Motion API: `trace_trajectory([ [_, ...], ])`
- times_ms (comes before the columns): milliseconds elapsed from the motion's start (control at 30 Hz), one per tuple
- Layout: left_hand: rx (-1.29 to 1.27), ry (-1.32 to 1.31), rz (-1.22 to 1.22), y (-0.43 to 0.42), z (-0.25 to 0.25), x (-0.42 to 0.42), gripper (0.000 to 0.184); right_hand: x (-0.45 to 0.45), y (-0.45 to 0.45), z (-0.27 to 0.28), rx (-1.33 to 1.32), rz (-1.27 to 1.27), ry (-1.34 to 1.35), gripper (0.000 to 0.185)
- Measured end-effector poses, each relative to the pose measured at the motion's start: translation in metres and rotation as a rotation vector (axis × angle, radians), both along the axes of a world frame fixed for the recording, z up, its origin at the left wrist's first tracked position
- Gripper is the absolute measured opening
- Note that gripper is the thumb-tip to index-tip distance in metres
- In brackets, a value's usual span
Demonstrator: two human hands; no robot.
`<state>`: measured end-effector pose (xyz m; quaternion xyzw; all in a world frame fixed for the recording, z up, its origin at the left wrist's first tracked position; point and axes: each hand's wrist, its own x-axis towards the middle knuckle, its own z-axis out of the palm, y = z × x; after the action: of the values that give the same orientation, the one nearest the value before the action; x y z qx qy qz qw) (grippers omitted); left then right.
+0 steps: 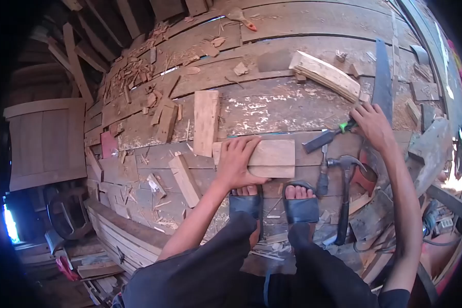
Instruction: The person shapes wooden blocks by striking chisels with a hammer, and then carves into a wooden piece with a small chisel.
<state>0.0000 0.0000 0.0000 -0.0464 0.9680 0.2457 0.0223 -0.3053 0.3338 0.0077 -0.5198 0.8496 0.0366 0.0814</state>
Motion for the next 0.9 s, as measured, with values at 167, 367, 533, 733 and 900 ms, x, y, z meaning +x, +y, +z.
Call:
trace_trajectory([
  [167,0.001,-0.003,-0.017,-0.008,-0.006,0.007,0.115,0.022,0.01,0.021,-0.101,-0.062,-0.085,0.035],
  [367,-0.091,-0.012,0.017,0.01,0.007,-0.005,0.115,0.15,0.018,0.045,0.011,-0.704,-0.563,0.058],
  [533,-0.095,-0.004,0.019,0.011,0.006,-0.001,0.115,0.222,0.011,0.031,-0.276,-0.863,-0.955,0.056],
  [733,-0.11,-0.001,0.014,0.008,0.007,0.0,0.117,0.187,0.02,0.072,-0.312,-0.837,-0.861,0.049],
  [900,-0.113,0.007,0.008,0.01,0.007,-0.001,0.117,0.172,0.039,0.078,-0.588,-0.913,-0.655,0.048],
])
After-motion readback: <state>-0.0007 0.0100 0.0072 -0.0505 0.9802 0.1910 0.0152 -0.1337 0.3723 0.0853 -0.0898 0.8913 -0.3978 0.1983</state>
